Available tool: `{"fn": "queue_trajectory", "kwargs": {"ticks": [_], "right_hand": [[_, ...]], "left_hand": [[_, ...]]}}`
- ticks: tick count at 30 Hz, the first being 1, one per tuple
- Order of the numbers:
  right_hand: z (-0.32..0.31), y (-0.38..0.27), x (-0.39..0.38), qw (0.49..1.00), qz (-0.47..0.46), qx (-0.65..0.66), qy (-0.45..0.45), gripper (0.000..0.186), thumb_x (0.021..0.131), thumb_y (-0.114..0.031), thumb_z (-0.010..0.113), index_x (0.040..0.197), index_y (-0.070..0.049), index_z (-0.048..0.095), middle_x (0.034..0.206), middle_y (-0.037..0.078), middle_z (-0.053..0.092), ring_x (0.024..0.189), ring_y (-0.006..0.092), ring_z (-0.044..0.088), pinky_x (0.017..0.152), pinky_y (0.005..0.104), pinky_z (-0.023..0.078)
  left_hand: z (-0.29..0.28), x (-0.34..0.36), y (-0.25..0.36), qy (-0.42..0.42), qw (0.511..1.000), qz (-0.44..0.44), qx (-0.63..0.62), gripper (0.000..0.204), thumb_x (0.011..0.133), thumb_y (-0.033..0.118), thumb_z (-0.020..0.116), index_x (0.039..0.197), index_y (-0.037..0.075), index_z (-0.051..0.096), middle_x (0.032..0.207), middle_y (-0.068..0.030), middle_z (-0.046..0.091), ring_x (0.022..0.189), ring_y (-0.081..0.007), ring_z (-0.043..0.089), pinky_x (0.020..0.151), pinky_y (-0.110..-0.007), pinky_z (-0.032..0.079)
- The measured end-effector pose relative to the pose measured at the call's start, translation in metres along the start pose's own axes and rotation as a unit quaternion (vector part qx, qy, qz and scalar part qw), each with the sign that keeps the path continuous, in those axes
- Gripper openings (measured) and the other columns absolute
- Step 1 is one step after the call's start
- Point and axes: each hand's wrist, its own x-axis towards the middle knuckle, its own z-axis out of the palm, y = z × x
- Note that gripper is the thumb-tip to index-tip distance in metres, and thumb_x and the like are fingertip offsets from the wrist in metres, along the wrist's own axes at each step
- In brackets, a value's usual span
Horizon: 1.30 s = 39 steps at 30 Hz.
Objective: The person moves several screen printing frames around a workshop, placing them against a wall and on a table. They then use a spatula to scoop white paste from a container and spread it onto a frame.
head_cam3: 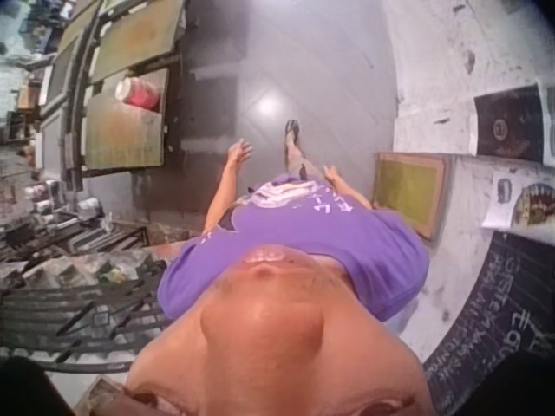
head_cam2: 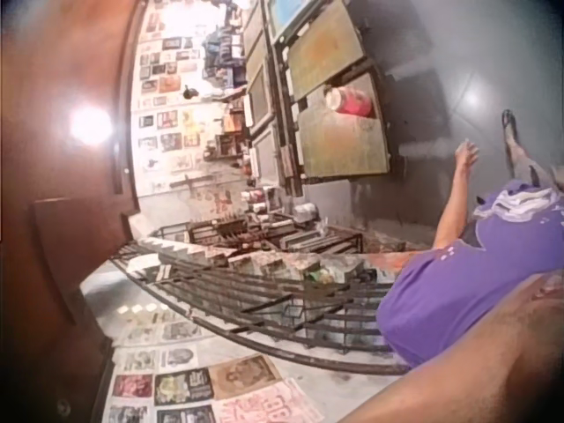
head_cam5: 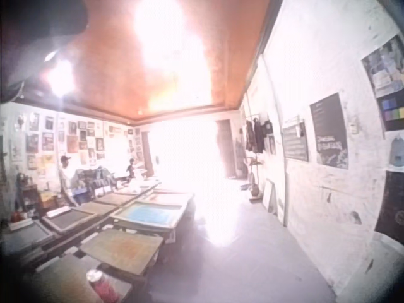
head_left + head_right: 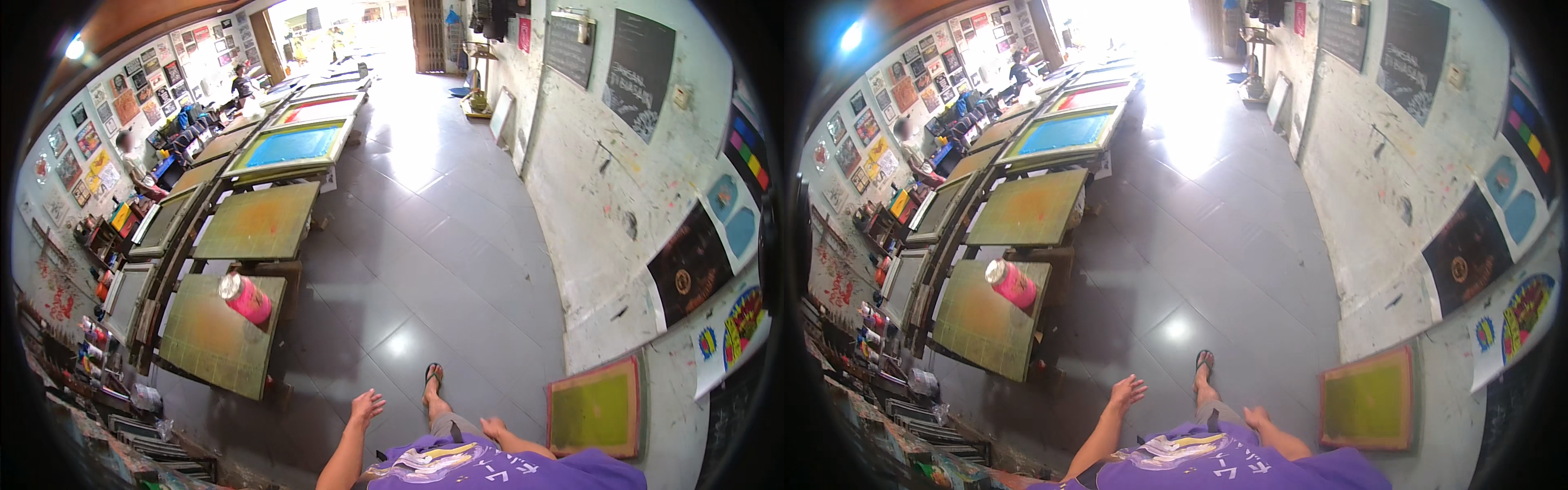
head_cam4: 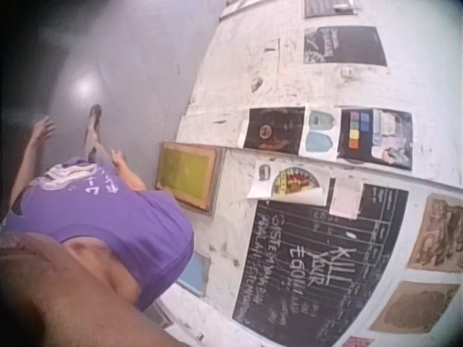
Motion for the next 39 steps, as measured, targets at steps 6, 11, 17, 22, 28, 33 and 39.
{"fn": "queue_trajectory", "kwargs": {"ticks": [6, 11, 17, 22, 28, 33, 39], "right_hand": [[-0.034, 0.01, 0.061, 0.987, 0.095, -0.067, -0.11, 0.068, 0.091, -0.063, 0.046, 0.101, -0.002, 0.074, 0.109, 0.024, 0.069, 0.103, 0.0405, 0.066, 0.091, 0.0475, 0.049], [-0.099, -0.073, 0.158, 0.991, 0.048, -0.104, -0.065, 0.067, 0.094, -0.059, 0.045, 0.102, 0.002, 0.071, 0.109, 0.023, 0.07, 0.101, 0.0375, 0.068, 0.089, 0.0464, 0.051], [-0.202, -0.245, 0.288, 0.978, 0.067, 0.181, -0.079, 0.046, 0.102, -0.038, 0.047, 0.117, 0.005, 0.055, 0.087, 0.018, 0.068, 0.061, 0.0231, 0.068, 0.049, 0.0327, 0.056], [-0.237, -0.376, 0.369, 0.971, 0.01, 0.232, -0.054, 0.046, 0.102, -0.038, 0.048, 0.118, 0.004, 0.056, 0.084, 0.016, 0.068, 0.06, 0.0211, 0.067, 0.049, 0.0318, 0.054], [-0.23, -0.428, 0.439, 0.993, 0.029, 0.02, -0.111, 0.052, 0.097, -0.046, 0.051, 0.102, 0.002, 0.069, 0.089, 0.022, 0.071, 0.073, 0.0307, 0.071, 0.063, 0.0428, 0.057], [-0.248, -0.472, 0.516, 0.978, -0.12, -0.17, -0.008, 0.055, 0.097, -0.048, 0.043, 0.107, -0.002, 0.07, 0.106, 0.03, 0.068, 0.095, 0.0435, 0.068, 0.085, 0.0507, 0.053], [-0.32, -0.586, 0.562, 0.95, 0.089, 0.289, -0.075, 0.046, 0.102, -0.042, 0.043, 0.12, -0.002, 0.054, 0.084, 0.014, 0.065, 0.058, 0.0208, 0.062, 0.052, 0.0335, 0.054]], "left_hand": [[0.024, 0.07, 0.086, 0.032, 0.998, -0.05, -0.029, 0.052, 0.1, 0.032, 0.055, 0.142, 0.005, 0.042, 0.132, -0.0155, 0.06, 0.104, -0.0306, 0.068, 0.08, -0.042, 0.056], [0.035, 0.112, 0.159, 0.063, 0.996, -0.034, -0.055, 0.05, 0.1, 0.031, 0.053, 0.142, 0.005, 0.042, 0.133, -0.0154, 0.059, 0.103, -0.0294, 0.069, 0.079, -0.041, 0.057], [0.08, 0.161, 0.245, 0.067, 0.994, 0.009, -0.083, 0.049, 0.101, 0.03, 0.052, 0.14, 0.003, 0.043, 0.133, -0.0165, 0.059, 0.107, -0.0302, 0.067, 0.083, -0.041, 0.055], [0.125, 0.212, 0.323, 0.054, 0.986, 0.047, -0.149, 0.046, 0.101, 0.029, 0.052, 0.137, 0.002, 0.046, 0.132, -0.0159, 0.06, 0.111, -0.028, 0.065, 0.086, -0.04, 0.053], [0.157, 0.287, 0.462, 0.087, 0.971, 0.128, -0.184, 0.042, 0.101, 0.031, 0.054, 0.131, 0.002, 0.052, 0.125, -0.0139, 0.065, 0.102, -0.0249, 0.068, 0.081, -0.037, 0.054], [0.167, 0.339, 0.591, 0.157, 0.942, 0.257, -0.146, 0.041, 0.101, 0.032, 0.054, 0.127, 0.001, 0.056, 0.117, -0.0112, 0.068, 0.094, -0.02, 0.07, 0.076, -0.031, 0.054], [0.151, 0.388, 0.719, 0.253, 0.878, 0.352, -0.202, 0.037, 0.101, 0.025, 0.055, 0.13, 0.002, 0.054, 0.116, -0.0077, 0.067, 0.092, -0.0144, 0.068, 0.072, -0.027, 0.053]]}}
